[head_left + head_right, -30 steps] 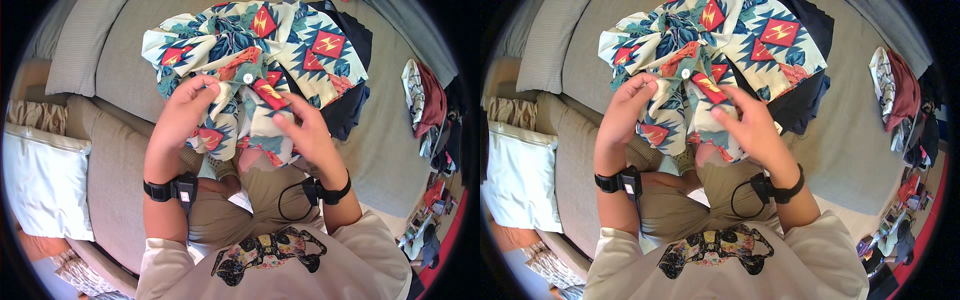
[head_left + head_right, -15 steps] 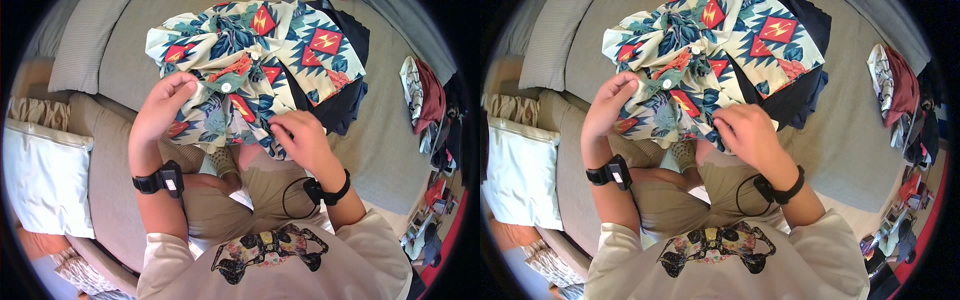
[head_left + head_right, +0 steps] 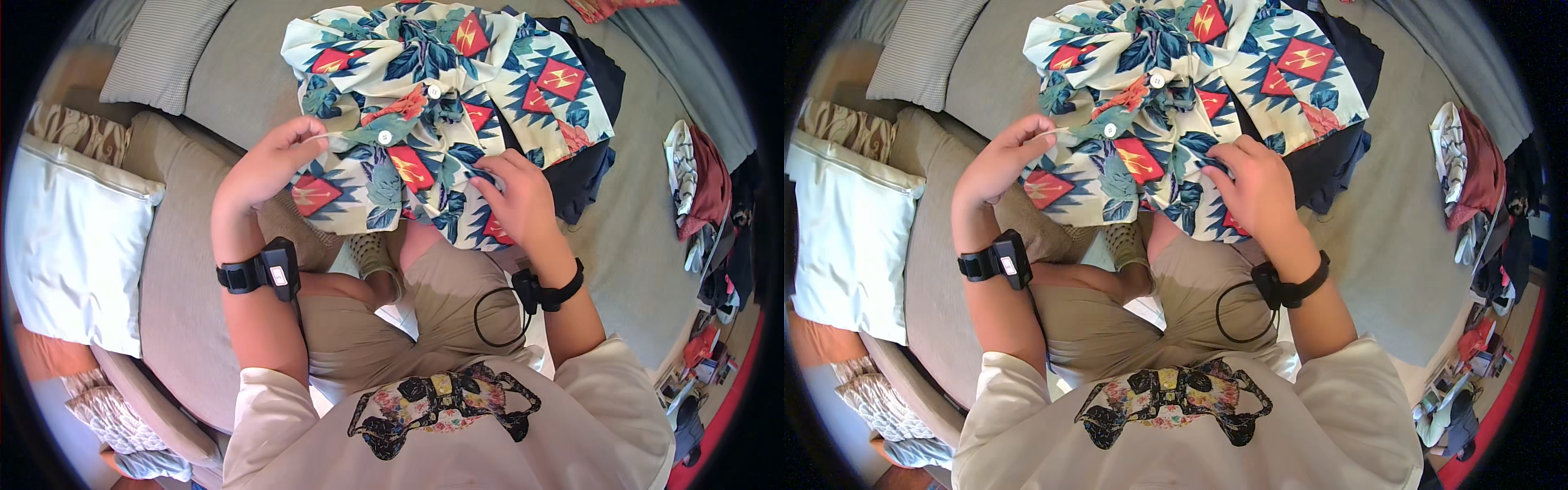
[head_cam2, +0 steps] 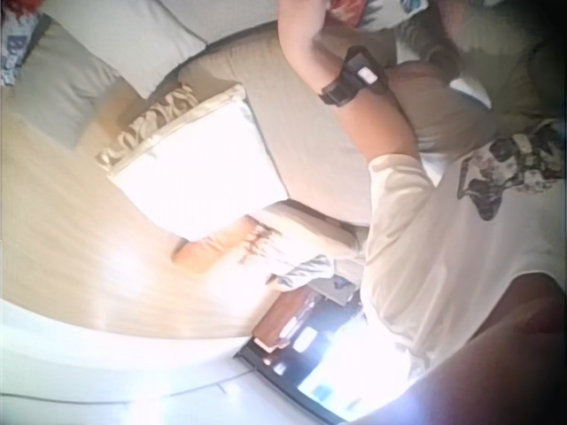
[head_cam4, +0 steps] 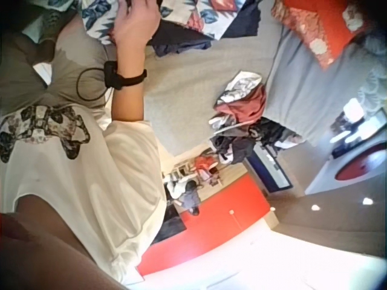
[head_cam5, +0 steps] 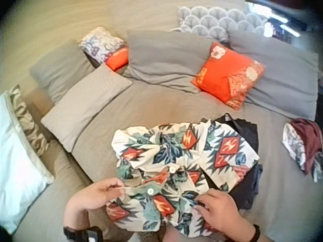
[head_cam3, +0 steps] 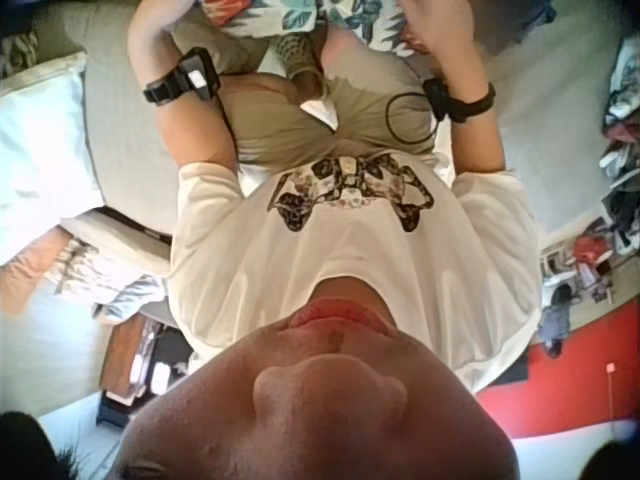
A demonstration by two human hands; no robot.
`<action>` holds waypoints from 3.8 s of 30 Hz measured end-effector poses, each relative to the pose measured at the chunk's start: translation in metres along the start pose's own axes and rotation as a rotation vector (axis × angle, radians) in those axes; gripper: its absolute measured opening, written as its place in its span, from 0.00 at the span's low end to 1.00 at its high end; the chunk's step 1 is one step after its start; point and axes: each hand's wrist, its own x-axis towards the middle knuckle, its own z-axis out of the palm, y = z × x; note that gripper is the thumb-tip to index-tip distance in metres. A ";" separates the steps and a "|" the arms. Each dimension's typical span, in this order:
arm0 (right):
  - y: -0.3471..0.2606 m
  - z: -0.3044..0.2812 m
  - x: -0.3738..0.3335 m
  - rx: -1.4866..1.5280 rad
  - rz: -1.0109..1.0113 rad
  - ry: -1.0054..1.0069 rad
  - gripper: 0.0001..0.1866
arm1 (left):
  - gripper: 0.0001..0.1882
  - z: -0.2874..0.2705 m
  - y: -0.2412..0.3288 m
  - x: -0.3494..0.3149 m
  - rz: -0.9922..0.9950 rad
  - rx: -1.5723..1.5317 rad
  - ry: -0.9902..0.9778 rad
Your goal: Folding various items of clothing including a lace bodysuit, a floral shirt, and a red shirt on a couch.
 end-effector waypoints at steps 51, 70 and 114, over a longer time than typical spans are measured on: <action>0.038 -0.082 0.019 0.618 0.362 -0.332 0.10 | 0.19 -0.021 0.008 -0.007 -0.051 -0.039 -0.186; 0.048 -0.267 0.083 0.462 0.349 0.908 0.12 | 0.11 -0.179 0.088 -0.075 0.308 -0.318 0.855; -0.415 0.228 0.092 -0.231 -0.334 -0.560 0.30 | 0.14 -0.137 -0.220 -0.623 -0.600 0.469 1.389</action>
